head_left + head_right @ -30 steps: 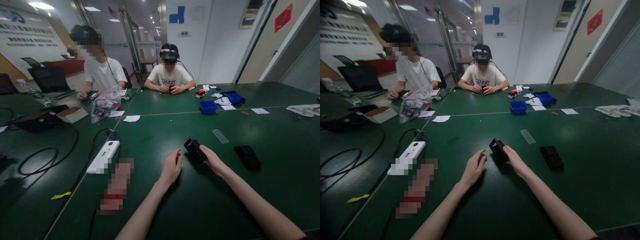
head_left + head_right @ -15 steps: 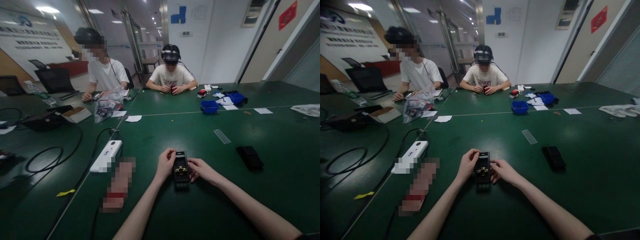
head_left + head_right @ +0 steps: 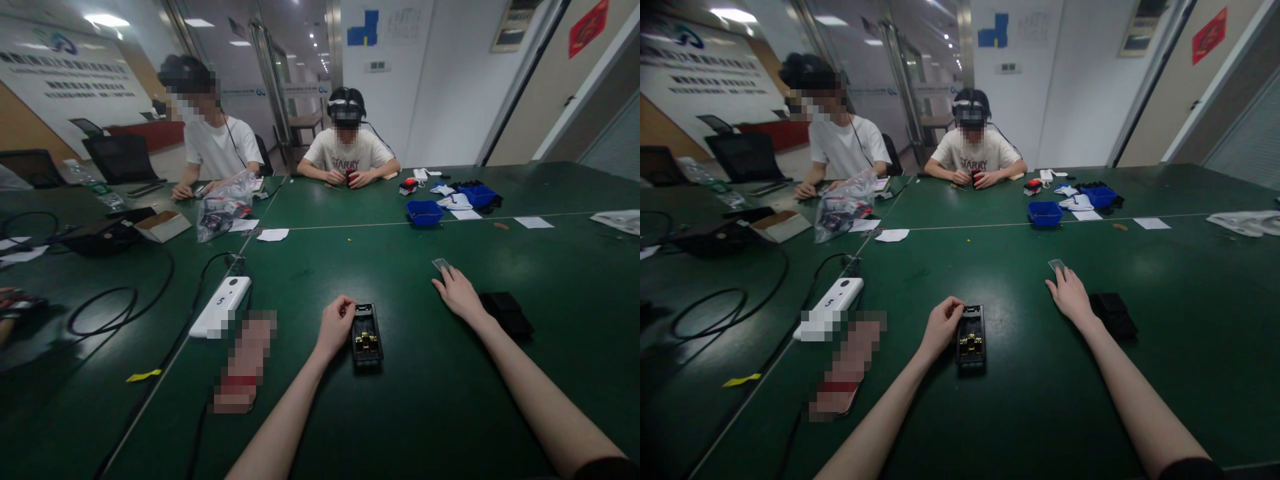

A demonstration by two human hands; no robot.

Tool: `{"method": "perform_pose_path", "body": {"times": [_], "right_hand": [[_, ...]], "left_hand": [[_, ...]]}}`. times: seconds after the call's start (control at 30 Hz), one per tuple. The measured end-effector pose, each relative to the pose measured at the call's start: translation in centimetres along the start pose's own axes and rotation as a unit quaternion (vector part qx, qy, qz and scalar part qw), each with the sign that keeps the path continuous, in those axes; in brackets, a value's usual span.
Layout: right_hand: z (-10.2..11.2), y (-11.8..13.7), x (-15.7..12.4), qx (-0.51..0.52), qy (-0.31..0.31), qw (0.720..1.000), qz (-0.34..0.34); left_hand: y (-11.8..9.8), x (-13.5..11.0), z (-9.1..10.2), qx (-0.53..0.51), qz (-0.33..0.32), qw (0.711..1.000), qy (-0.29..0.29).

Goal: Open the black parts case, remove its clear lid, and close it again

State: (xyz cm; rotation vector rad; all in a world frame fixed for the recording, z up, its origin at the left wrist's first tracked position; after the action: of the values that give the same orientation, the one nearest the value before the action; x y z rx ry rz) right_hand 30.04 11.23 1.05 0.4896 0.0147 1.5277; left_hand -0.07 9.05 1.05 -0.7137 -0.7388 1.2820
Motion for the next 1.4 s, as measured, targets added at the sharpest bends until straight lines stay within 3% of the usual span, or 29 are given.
{"method": "perform_pose_path", "body": {"times": [0.13, 0.43, 0.63, 0.8, 1.13, 1.4], "right_hand": [[-0.6, 1.4, -0.7, -0.019, 0.042, 0.999, 0.022], [-0.6, 8.9, -3.1, -0.009, 0.107, 0.989, 0.102], [-0.5, 12.5, -4.5, 0.046, 0.183, 0.977, 0.098], [-0.4, 13.1, -4.9, 0.148, 0.204, 0.966, 0.063], [-2.5, 11.3, -5.0, 0.400, 0.288, 0.868, -0.058], [-1.6, 10.8, -4.1, 0.591, 0.204, 0.769, -0.134]], "left_hand": [[-0.1, 0.0, 0.1, 0.003, 0.002, 1.000, -0.004], [0.1, 0.0, 0.1, -0.011, 0.013, 1.000, -0.012], [0.1, -0.1, 0.0, -0.015, 0.021, 1.000, -0.008], [-0.1, -0.1, 0.0, 0.005, 0.014, 1.000, -0.004], [0.0, -0.1, -0.2, 0.004, 0.007, 1.000, 0.005], [-0.4, -0.1, -0.1, 0.017, -0.001, 1.000, 0.001]]}}
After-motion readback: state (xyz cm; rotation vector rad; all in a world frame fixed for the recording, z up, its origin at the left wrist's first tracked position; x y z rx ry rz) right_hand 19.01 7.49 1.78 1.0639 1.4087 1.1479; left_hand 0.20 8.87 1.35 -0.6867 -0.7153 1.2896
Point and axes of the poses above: each hand's wrist, its own x-axis towards the middle knuckle, its own z-axis out of the back of the hand, y = z × x, the point moved 8 cm from there along x, towards the middle knuckle, and after that the axes turned 14 degrees about x, right-handed, at the moved point
